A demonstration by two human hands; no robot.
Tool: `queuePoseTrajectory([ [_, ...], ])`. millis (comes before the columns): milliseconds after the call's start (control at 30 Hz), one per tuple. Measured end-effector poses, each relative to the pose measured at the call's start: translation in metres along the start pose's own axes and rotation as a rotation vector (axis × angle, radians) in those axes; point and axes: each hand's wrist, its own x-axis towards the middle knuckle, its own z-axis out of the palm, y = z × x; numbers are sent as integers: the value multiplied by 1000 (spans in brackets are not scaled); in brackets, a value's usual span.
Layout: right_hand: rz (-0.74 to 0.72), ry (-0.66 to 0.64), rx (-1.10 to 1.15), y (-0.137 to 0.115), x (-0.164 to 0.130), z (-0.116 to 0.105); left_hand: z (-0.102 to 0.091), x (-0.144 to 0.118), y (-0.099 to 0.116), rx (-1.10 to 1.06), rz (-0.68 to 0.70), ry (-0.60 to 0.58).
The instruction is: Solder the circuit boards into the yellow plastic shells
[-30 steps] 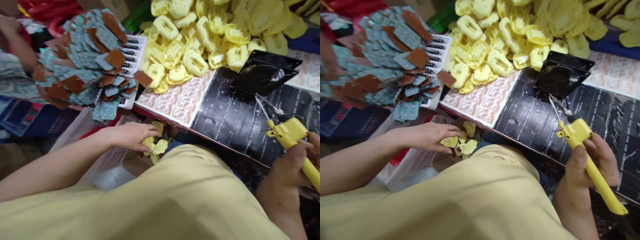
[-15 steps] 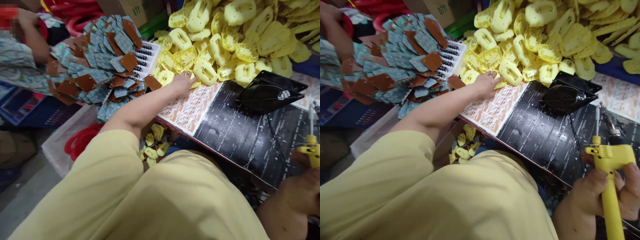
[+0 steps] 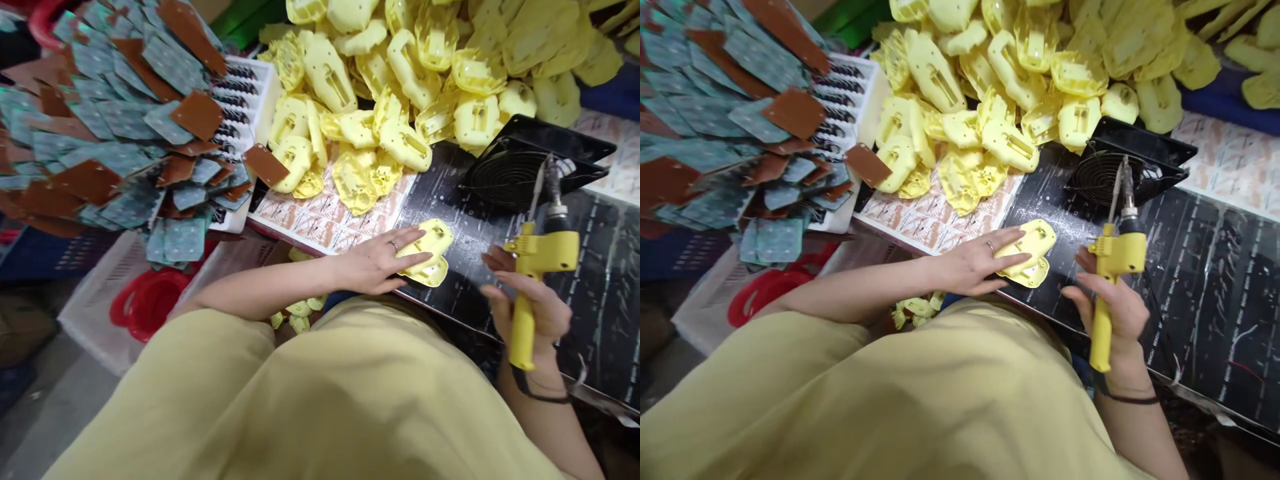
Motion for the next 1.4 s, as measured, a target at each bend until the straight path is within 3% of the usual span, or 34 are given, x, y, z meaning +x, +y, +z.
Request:
queuePoseTrajectory([
  [133, -179, -107, 103, -8, 8, 14, 5, 13, -4, -49, -129, -16],
  [267, -228, -124, -21, -16, 3, 32, -3, 25, -9, 2, -199, -61],
  [400, -298, -163, -190, -20, 0, 40, -13, 23, -10, -3, -97, -51],
  [467, -323, -179, -226, -20, 1, 41, -18, 18, -9, -14, -19, -106],
  [567, -324, -181, -253, -20, 2, 42, -24, 11, -9, -52, 19, -186],
  [733, -317, -189, -290, -17, -1, 41, -33, 18, -14, -151, -124, -169],
  [800, -323, -182, -308, -16, -3, 39, -34, 26, -17, -156, -99, -183],
  [1033, -290, -187, -220, -12, -11, 30, -17, 57, -5, -202, -32, -372],
  [1167, -246, -158, -209, -10, -16, 23, -31, 71, 2, -317, -177, -381],
  [1300, -213, -128, -256, -4, -24, 12, -64, 85, -30, -482, -416, -236],
  [1400, -174, 24, -343, 4, -34, 0, -73, 94, -73, -448, -526, -201],
])
